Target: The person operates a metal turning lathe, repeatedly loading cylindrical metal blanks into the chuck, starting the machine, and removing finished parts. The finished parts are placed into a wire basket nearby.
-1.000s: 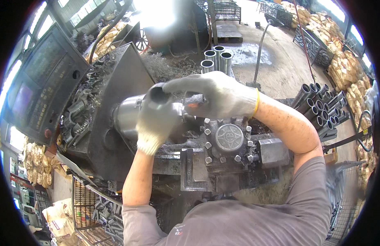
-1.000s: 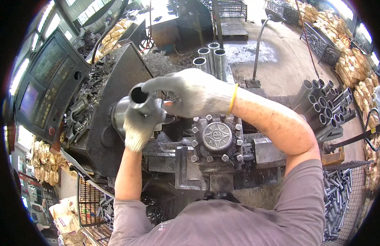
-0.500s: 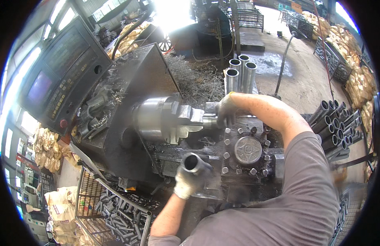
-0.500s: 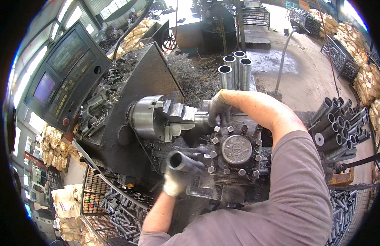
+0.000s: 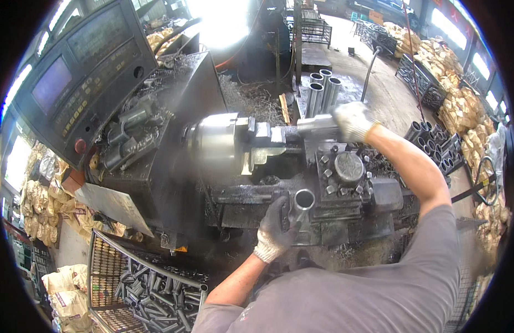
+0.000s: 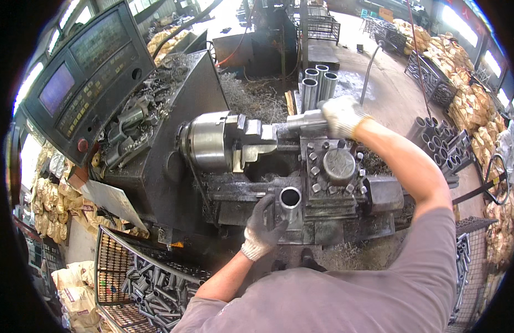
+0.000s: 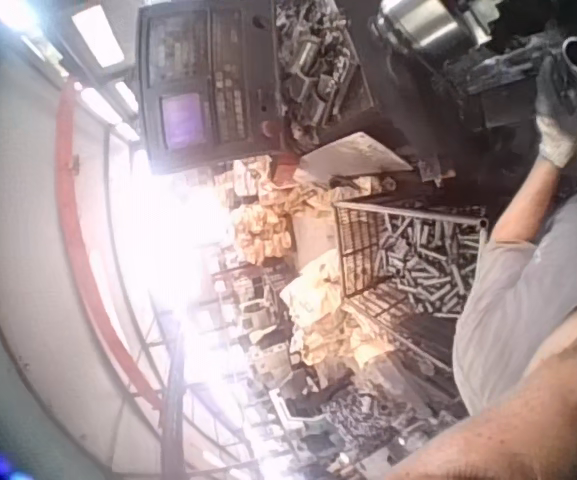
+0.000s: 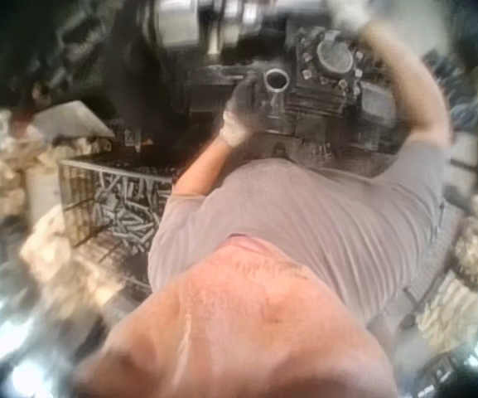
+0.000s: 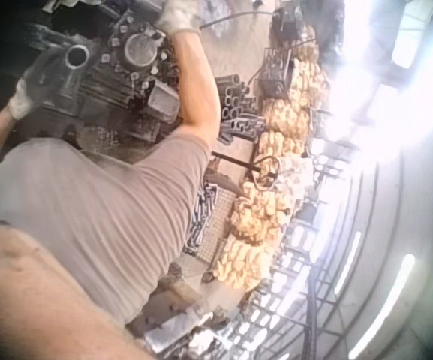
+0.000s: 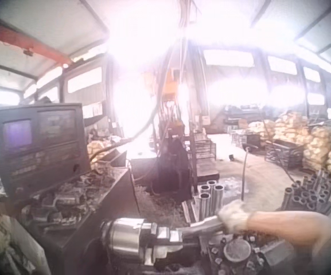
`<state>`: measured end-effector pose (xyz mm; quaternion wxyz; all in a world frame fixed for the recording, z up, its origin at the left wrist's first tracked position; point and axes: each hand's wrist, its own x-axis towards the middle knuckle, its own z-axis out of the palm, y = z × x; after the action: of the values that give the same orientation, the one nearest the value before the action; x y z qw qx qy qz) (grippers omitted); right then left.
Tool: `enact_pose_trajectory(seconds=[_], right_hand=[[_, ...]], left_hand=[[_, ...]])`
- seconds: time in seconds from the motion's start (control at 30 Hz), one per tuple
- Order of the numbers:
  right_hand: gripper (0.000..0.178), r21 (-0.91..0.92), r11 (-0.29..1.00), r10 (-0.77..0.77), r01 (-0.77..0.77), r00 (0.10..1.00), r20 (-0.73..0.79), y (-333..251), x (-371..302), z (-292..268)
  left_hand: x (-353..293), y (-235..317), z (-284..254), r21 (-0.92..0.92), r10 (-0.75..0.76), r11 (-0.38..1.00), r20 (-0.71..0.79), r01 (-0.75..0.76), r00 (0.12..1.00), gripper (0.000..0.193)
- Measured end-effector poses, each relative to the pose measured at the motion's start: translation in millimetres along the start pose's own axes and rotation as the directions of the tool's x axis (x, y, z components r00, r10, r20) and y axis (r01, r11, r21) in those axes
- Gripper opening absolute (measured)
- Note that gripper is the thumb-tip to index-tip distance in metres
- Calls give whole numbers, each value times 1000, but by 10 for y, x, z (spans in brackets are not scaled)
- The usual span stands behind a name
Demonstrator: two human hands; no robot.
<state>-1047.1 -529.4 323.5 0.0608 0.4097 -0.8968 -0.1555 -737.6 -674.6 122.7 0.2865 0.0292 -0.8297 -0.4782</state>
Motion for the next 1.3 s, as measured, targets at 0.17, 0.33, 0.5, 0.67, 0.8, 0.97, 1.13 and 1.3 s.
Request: enact_pose_trajectory(seconds=[0.17, 0.33, 0.5, 0.67, 0.8, 0.97, 1.13, 1.3], right_hand=[[65, 374, 927, 101, -13, 971, -215, -1122, -1374, -629], [85, 680, 733, -21, -3, 999, 27, -2149, -2016, -189], [80, 800, 499, 6, -333, 925, 381, -2393, -2041, 1206], [71, 841, 329, -203, -429, 838, 506, -2333, -2151, 1572], [73, 914, 196, -250, -355, 883, 397, -2310, -2227, 1416], [43, 943, 287, 230, -170, 968, 104, -1737, -2440, 1521], [48, 866, 373, 491, -333, 863, 121, -1507, -2611, 1657], [38, 635, 641, 254, -431, 900, 354, -1579, -2978, 1334]], left_hand=[[-254, 405, -337, -802, -284, 533, 130, 269, 950, 75], [-346, 767, -436, -858, -540, 148, 347, 493, 766, 55], [-501, 78, -223, -716, -771, 96, 386, 692, 507, 46], [-923, -528, -207, -765, -631, -64, 529, 641, 568, 51], [-844, -272, -238, -763, -621, -328, 618, 557, 482, 61], [-780, -451, -247, -534, -563, 552, 327, 640, 759, 67], [305, 50, 258, 242, 129, 961, 41, -135, 991, 75], [383, -659, 52, 367, 17, 929, 98, -52, 995, 59]])
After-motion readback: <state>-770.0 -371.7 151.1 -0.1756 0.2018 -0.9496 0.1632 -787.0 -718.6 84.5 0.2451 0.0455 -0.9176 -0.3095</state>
